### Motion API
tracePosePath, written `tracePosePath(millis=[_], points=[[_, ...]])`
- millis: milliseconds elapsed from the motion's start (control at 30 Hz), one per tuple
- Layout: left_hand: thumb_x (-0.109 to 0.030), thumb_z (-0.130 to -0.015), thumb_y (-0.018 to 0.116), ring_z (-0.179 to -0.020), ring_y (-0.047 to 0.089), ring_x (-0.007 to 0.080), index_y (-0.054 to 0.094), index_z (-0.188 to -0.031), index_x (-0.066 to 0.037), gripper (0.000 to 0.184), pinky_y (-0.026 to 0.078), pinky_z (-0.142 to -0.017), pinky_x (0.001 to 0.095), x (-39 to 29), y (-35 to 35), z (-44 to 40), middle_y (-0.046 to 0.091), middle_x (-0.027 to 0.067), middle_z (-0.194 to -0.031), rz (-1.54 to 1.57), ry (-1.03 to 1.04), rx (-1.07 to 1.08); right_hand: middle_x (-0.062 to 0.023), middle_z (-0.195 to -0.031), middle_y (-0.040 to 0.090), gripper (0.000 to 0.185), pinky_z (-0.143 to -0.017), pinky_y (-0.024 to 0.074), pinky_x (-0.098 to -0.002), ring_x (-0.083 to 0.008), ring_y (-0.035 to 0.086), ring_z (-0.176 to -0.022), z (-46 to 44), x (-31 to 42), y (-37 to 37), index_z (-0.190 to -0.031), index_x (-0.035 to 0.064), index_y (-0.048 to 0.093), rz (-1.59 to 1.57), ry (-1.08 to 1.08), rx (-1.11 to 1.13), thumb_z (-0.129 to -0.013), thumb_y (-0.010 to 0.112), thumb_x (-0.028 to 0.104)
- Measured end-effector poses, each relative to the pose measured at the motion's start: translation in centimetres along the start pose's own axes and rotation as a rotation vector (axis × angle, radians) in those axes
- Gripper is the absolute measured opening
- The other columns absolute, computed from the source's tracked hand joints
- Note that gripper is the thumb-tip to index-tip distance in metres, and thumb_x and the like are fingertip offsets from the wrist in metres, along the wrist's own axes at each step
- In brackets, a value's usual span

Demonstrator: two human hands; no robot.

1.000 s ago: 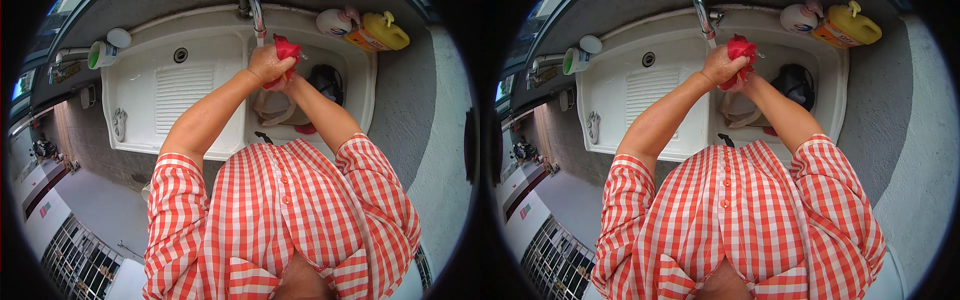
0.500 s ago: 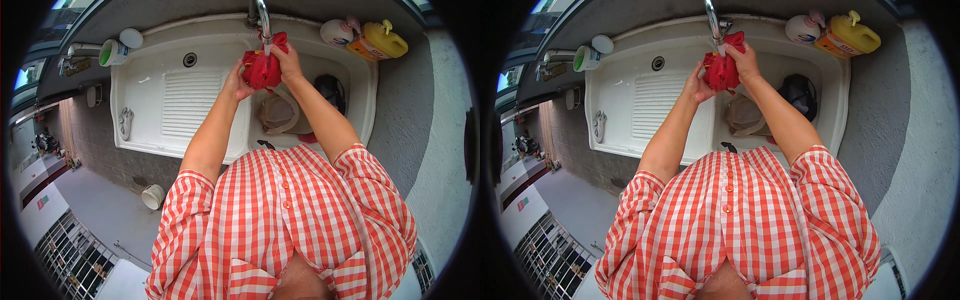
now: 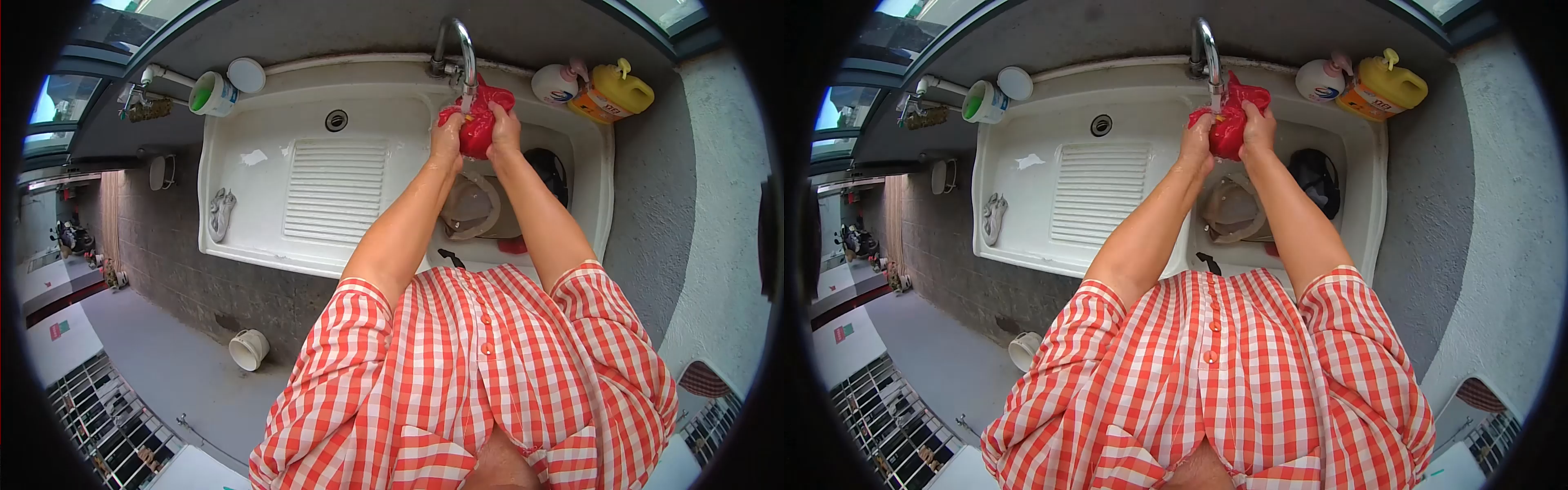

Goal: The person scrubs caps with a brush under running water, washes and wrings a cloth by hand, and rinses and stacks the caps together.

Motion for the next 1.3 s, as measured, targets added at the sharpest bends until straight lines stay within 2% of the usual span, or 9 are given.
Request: tracePosePath(millis=[67,333,567,700,833,933,1067,1200,1300], points=[[-0.013,-0.081,0.055,-0.088,0.06,0.0227,0.055,-0.102,-0.004,0.023,0.05,-0.081,0.0358,0.2,0.9,-1.1,0.06,0.0097,-0.096,-0.163,0.122,0.062,-0.0126,-0.09,0.062,0.016,-0.068,0.0536,-0.037,-0.0254,0.063,-0.076,-5.0,-1.9,-3.4,-0.097,0.0019,0.054,-0.13,0.279,-0.049,-0.083,0.053,0.009],[-0.015,-0.08,0.059,-0.086,0.06,0.0192,0.056,-0.098,-0.007,0.02,0.051,-0.079,0.0348,-0.8,-0.3,-0.7,0.061,0.0064,-0.092,0.012,-0.06,-0.058,-0.0086,-0.095,0.062,0.026,-0.084,0.0492,-0.0363,-0.0227,0.062,-0.089,-2.6,-0.7,-2.8,-0.106,0.005,0.054,0.408,0.141,0.301,-0.085,0.054,0.021],[-0.019,-0.085,0.06,-0.091,0.06,0.0196,0.058,-0.093,-0.004,0.017,0.05,-0.081,0.0347,-1.5,3.3,-1.0,0.061,0.0087,-0.099,-0.099,-0.07,0.021,-0.009,-0.117,0.058,0.047,-0.09,0.0462,-0.0399,-0.0228,0.058,-0.104,4.3,0.9,-1.9,-0.117,0.0111,0.051,-0.365,0.459,0.23,-0.089,0.048,0.048],[-0.019,-0.08,0.066,-0.11,0.05,0.0284,0.059,-0.081,-0.004,0.017,0.038,-0.095,0.0397,-2.6,8.9,5.1,0.059,0.0095,-0.107,-0.949,0.882,0.369,-0.005,-0.11,0.056,0.039,-0.088,0.0447,-0.035,-0.0188,0.056,-0.1,4.2,3.8,-1.7,-0.118,0.0104,0.048,-0.603,0.347,0.347,-0.093,0.041,0.04],[-0.02,-0.069,0.071,-0.104,0.052,0.0289,0.058,-0.074,-0.008,0.018,0.039,-0.092,0.0446,-5.5,12.6,11.3,0.059,0.0041,-0.093,-1.16,1.232,0.742,0.0,-0.091,0.05,0.029,-0.071,0.0439,-0.0286,-0.0152,0.052,-0.081,2.3,2.4,-5.0,-0.1,0.0132,0.05,-0.835,0.323,0.689,-0.091,0.044,0.039],[-0.023,-0.08,0.062,-0.089,0.057,0.0238,0.055,-0.067,-0.01,0.019,0.042,-0.088,0.0444,-7.1,13.6,14.0,0.06,0.0045,-0.082,-1.07,1.413,0.938,-0.001,-0.082,0.045,0.031,-0.073,0.0409,-0.0273,-0.0141,0.049,-0.079,3.3,4.0,-3.7,-0.097,0.0091,0.047,-1.18,0.866,0.608,-0.094,0.034,0.037],[-0.023,-0.061,0.071,-0.081,0.054,0.0239,0.052,-0.058,-0.012,0.021,0.039,-0.087,0.0452,-7.3,13.3,14.5,0.053,0.0007,-0.071,-1.178,1.457,1.181,-0.0099,-0.099,0.051,0.031,-0.075,0.0436,-0.0313,-0.0195,0.053,-0.089,4.4,7.9,-0.5,-0.105,0.0066,0.049,-0.323,0.178,1.25,-0.091,0.037,0.031],[-0.022,-0.06,0.07,-0.076,0.055,0.0225,0.052,-0.055,-0.013,0.021,0.04,-0.081,0.0413,-7.9,12.7,14.9,0.054,-0.0005,-0.066,-1.302,1.427,1.315,-0.0205,-0.12,0.052,0.04,-0.083,0.0441,-0.0353,-0.0269,0.054,-0.104,5.6,10.1,3.5,-0.119,0.0059,0.048,0.332,-0.547,1.636,-0.086,0.044,0.027],[-0.022,-0.062,0.069,-0.076,0.055,0.0237,0.052,-0.055,-0.011,0.022,0.041,-0.079,0.0396,-9.4,13.0,14.2,0.055,0.0008,-0.066,-1.244,1.444,1.176,-0.0195,-0.117,0.053,0.042,-0.082,0.0444,-0.0346,-0.0277,0.055,-0.101,5.4,9.7,3.7,-0.124,0.0067,0.045,0.364,-0.024,1.473,-0.089,0.044,0.03]])
Point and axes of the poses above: each hand's wrist, its own z-axis away from the middle knuckle, its own y-axis out of the palm, x = y × z, the point moved 2 cm from there along -z, towards the middle knuckle
